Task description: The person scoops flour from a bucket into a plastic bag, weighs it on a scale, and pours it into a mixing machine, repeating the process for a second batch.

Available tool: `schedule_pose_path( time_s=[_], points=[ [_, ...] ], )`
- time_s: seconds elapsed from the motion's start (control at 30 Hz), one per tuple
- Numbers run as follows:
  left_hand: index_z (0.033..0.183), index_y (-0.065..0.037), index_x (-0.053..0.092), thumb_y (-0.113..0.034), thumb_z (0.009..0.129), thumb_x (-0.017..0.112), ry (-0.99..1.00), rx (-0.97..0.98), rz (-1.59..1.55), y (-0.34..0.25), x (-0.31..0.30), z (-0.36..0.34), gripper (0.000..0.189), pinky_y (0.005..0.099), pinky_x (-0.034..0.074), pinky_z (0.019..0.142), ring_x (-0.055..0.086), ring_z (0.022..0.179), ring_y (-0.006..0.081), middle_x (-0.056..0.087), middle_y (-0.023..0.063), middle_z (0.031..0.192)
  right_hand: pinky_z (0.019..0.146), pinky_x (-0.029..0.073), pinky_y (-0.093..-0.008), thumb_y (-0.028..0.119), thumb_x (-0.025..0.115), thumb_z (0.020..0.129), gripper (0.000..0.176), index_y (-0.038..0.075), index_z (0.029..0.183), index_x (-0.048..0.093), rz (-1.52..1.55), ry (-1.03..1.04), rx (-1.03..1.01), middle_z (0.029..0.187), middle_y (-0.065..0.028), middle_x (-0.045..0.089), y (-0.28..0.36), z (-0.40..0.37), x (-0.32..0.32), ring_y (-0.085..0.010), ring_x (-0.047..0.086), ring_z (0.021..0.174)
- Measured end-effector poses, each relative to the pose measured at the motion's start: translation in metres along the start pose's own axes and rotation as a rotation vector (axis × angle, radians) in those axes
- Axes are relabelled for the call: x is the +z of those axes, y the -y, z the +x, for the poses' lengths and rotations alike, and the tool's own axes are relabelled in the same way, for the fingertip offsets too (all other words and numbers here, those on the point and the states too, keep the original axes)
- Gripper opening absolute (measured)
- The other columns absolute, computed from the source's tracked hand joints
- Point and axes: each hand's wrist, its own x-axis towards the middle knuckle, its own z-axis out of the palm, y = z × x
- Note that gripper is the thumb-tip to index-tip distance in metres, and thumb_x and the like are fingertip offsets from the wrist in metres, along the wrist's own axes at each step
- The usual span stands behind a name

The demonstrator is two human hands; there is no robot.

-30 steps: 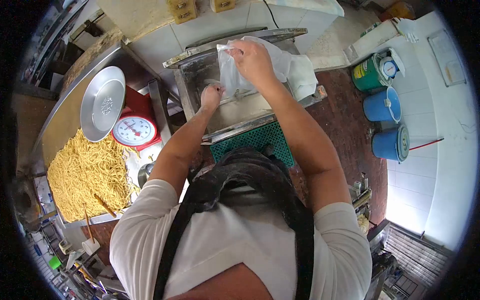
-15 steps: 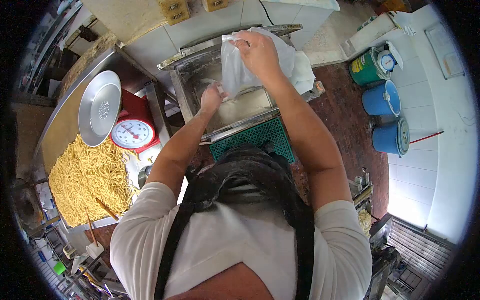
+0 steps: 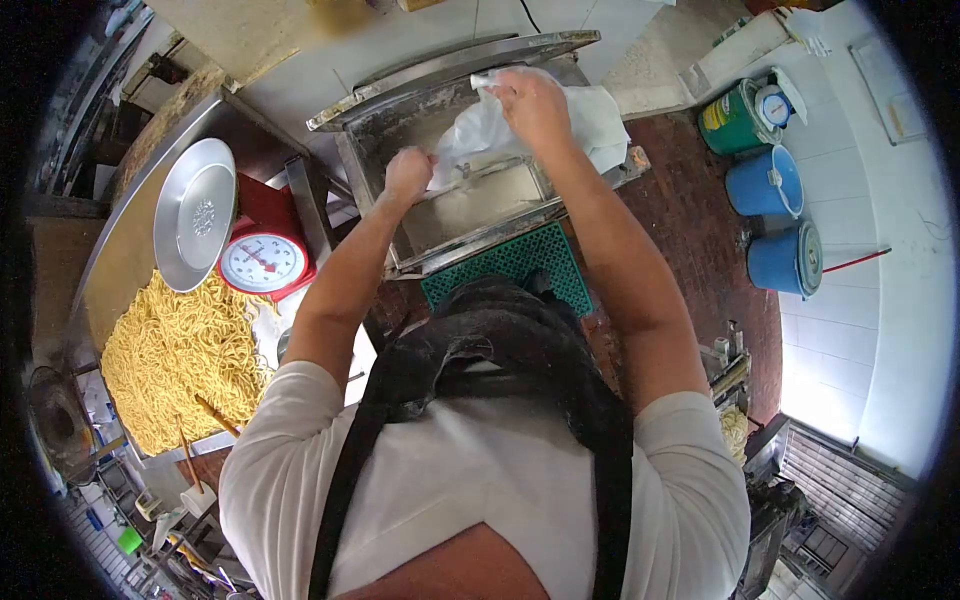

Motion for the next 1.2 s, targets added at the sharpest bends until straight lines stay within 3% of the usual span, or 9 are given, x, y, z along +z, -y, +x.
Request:
schedule_pose_path(
  time_s=[0.07,0.13,0.17,0.33,0.43,0.8,0.9,1.0,1.2],
  points=[
    [0.089,-0.007,0.074,-0.025,0.087,0.062,0.013,0.041,0.030,0.005,-0.010,0.005,0.021,0.0481,0.054,0.081,0.068,0.091,0.0389,0.070,0.0216,0.092,0.078,0.049,-0.0495,0.019,0.063,0.088,0.015,0.009,0.097,0.072,-0.009,0.038,0.034,0.090,-0.0185,0.068,-0.010,-0.004,0.006,-0.0400,0.063,0.086],
    [0.088,-0.002,0.072,-0.028,0.087,0.064,0.081,-0.078,0.041,0.020,-0.011,0.008,0.028,0.0483,0.055,0.081,0.068,0.090,0.0401,0.070,0.0240,0.091,0.077,0.048,-0.0503,0.019,0.064,0.087,0.015,0.009,0.096,0.072,0.010,-0.074,-0.094,0.089,-0.0193,0.067,-0.020,-0.011,0.018,-0.0414,0.062,0.086],
    [0.087,0.001,0.072,-0.031,0.086,0.066,0.021,-0.022,0.057,0.022,-0.011,0.009,0.033,0.0480,0.055,0.080,0.069,0.089,0.0405,0.070,0.0244,0.090,0.077,0.048,-0.0503,0.019,0.064,0.087,0.015,0.009,0.096,0.072,0.004,-0.088,-0.104,0.089,-0.0193,0.067,-0.017,-0.002,0.012,-0.0414,0.062,0.086],
    [0.087,-0.001,0.072,-0.032,0.085,0.065,-0.005,-0.066,0.096,0.025,-0.018,0.023,0.032,0.0488,0.055,0.082,0.068,0.091,0.0405,0.070,0.0246,0.092,0.071,0.049,-0.0495,0.018,0.063,0.088,0.014,0.008,0.093,0.071,0.087,0.042,0.012,0.086,-0.0201,0.066,0.003,-0.013,-0.004,-0.0435,0.061,0.082],
    [0.089,0.000,0.072,-0.029,0.085,0.064,0.073,-0.089,0.101,0.021,-0.034,0.015,0.030,0.0485,0.054,0.084,0.068,0.094,0.0406,0.070,0.0255,0.096,0.070,0.048,-0.0495,0.016,0.064,0.087,0.012,0.008,0.093,0.071,0.106,-0.027,0.005,0.084,-0.0213,0.065,-0.004,-0.025,0.009,-0.0434,0.061,0.079],
    [0.084,-0.001,0.073,-0.018,0.083,0.055,-0.091,-0.036,0.128,0.014,-0.063,0.027,0.024,0.0488,0.056,0.079,0.070,0.087,0.0415,0.070,0.0249,0.089,0.068,0.048,-0.0492,0.017,0.067,0.086,0.011,0.008,0.091,0.070,0.120,-0.158,-0.081,0.081,-0.0209,0.064,-0.007,-0.010,0.011,-0.0425,0.061,0.077],
    [0.082,-0.002,0.072,-0.017,0.084,0.054,-0.001,-0.040,0.126,0.011,-0.064,0.008,0.024,0.0487,0.057,0.079,0.070,0.087,0.0414,0.070,0.0242,0.088,0.070,0.047,-0.0521,0.019,0.064,0.086,0.013,0.009,0.091,0.069,0.092,-0.074,-0.039,0.080,-0.0192,0.063,0.000,-0.028,0.011,-0.0418,0.060,0.080],
    [0.082,-0.002,0.072,-0.016,0.084,0.053,-0.057,-0.015,0.159,0.008,-0.067,0.027,0.023,0.0486,0.057,0.079,0.070,0.086,0.0414,0.070,0.0240,0.087,0.069,0.047,-0.0501,0.019,0.065,0.086,0.014,0.005,0.086,0.068,0.054,-0.078,0.022,0.081,-0.0206,0.064,-0.003,-0.020,0.005,-0.0424,0.061,0.078],
    [0.083,-0.001,0.072,-0.014,0.084,0.053,-0.068,-0.031,0.146,0.022,-0.065,0.020,0.024,0.0498,0.057,0.076,0.070,0.085,0.0417,0.070,0.0253,0.088,0.069,0.048,-0.0495,0.016,0.066,0.085,0.013,0.006,0.092,0.070,0.079,-0.082,-0.046,0.084,-0.0218,0.064,-0.008,-0.037,0.018,-0.0433,0.061,0.079]
  ],
)
